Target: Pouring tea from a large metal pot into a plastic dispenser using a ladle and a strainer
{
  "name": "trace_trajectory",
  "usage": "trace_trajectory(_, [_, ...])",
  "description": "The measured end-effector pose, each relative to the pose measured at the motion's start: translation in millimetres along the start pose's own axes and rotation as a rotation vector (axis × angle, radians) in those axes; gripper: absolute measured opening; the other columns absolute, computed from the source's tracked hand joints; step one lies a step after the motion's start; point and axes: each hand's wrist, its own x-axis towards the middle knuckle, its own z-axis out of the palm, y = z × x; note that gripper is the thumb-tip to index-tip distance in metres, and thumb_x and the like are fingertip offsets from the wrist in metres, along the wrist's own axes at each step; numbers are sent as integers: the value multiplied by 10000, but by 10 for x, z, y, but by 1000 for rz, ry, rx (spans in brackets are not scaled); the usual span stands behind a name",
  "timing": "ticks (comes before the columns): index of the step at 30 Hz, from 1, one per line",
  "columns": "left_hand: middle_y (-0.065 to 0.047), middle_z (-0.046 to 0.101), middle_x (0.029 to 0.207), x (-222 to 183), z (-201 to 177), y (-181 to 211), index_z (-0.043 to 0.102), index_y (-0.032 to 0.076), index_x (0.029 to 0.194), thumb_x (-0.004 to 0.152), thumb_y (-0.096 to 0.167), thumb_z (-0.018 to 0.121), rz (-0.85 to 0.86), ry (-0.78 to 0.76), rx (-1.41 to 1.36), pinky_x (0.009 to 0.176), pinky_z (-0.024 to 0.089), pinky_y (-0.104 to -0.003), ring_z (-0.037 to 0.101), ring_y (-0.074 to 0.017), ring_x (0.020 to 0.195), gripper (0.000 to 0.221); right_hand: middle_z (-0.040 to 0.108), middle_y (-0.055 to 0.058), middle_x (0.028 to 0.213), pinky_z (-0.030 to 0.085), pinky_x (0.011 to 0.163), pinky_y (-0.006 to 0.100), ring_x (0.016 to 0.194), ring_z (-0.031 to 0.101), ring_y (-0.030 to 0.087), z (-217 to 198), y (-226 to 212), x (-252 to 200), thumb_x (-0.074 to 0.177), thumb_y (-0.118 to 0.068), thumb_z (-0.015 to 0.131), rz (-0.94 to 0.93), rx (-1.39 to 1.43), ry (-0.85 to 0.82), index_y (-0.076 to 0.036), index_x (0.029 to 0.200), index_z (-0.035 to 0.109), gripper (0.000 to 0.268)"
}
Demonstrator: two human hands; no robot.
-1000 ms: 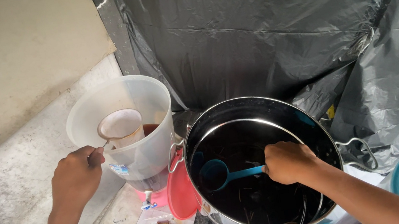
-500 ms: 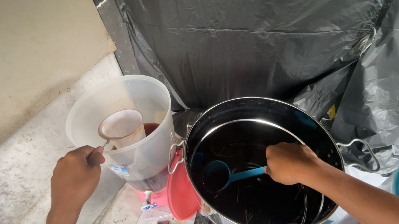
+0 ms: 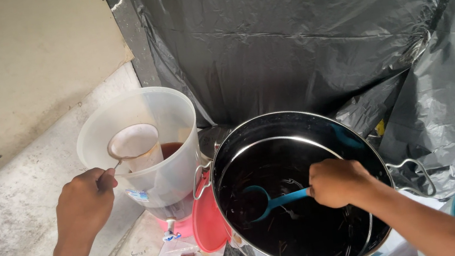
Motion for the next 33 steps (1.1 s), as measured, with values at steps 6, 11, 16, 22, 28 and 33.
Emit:
trace_trajectory(6, [-99,785,746,-26,-8,-61,891,164,1003,1255,378,588,-82,-18,-68,766,526,-464,687,-316,712,448,764,2,849,544,824,402,806,720,183,-405,585,66,1175,-539,598,19,-44,-56,-196,954,949,538])
trace_trajectory(11, [-96,844,838,-45,-68,-34,925,139,1030,1258,401,612,-108,-23,-165,756,532,-451,702,-312,714,467,921,27,1216,595,1074,343,1212,839,213,-684,923,-117,1106,-624,670,163,17,-47,-238,982,1034,545])
trace_trajectory(16, [-94,582,637,-89,-105,-20,900,93,969,1262,354,640,-108,1,-300,674,439,-429,486,-270,593,471,707,40,758,449,775,367,774,639,192,-843,1195,-248,1067,-505,775,206,181,33,-141,806,923,471])
trace_trajectory(22, [-86,646,652,-63,-26,-31,907,111,977,1257,371,634,-98,13,-314,675,461,-427,515,-265,595,470,507,86,744,369,734,352,711,519,234,-1026,1331,-428,1176,-657,667,277,193,95,-69,877,1029,752])
trace_trajectory(28, [-89,659,692,-96,-48,73,911,112,973,1244,379,638,-121,3,-359,680,456,-425,542,-261,620,469,531,92,665,296,635,364,593,430,206,-1134,1565,-513,1119,-595,832,270,249,170,3,874,1097,698])
trace_trajectory(33, [-79,588,639,-83,-52,97,891,103,947,1237,369,629,-89,30,-376,666,442,-432,523,-256,587,473,563,94,691,354,657,369,617,504,219,-1179,1751,-479,1123,-608,801,231,225,229,-9,802,1039,719])
